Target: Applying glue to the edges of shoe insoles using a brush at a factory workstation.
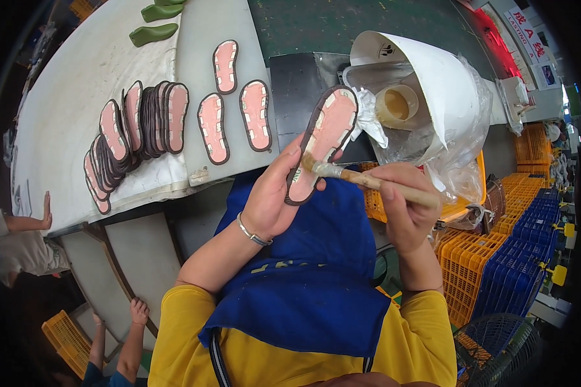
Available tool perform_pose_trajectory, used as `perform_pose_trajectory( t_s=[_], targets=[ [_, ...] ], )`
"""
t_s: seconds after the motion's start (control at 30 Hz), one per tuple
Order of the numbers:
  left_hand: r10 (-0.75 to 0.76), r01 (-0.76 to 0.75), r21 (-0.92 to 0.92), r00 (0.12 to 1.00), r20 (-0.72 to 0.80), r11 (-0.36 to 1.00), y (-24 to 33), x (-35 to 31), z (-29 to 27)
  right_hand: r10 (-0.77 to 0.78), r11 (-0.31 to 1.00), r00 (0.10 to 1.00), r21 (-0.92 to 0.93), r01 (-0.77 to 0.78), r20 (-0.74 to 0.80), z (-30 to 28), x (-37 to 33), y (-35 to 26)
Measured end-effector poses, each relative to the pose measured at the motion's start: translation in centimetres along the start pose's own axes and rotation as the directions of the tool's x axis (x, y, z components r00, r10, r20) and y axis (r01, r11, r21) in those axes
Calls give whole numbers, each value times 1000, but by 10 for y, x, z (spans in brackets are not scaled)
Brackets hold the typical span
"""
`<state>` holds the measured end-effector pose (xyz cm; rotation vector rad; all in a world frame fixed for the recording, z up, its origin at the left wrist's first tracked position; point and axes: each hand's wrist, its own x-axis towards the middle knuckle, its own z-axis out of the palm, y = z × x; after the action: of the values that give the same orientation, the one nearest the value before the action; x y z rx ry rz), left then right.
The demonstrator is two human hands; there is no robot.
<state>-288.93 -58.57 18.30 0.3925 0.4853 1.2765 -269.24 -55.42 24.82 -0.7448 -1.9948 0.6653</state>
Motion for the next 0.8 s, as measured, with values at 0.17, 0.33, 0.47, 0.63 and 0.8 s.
perform_pose_trajectory(
  t_s=[0.17,0.33,0.47,0.63,0.8],
  targets=[
    [-21,20,-49,999,-37,999,2,0,5,402,738,915,586,-334,16,4,-4,0],
    [-46,44,-58,998,-50,997,1,0,8,448,699,890,588,-406,83,8,-6,0],
    [-16,11,-65,997,-74,998,-1,0,10,289,920,957,273,-282,15,7,-4,4],
    [-12,6,-73,997,-78,997,-5,3,4,-168,964,980,-191,186,108,5,1,-8],
    [-46,36,-94,993,-109,995,-3,4,3,-292,914,935,-228,335,201,14,-4,-18]
  ],
)
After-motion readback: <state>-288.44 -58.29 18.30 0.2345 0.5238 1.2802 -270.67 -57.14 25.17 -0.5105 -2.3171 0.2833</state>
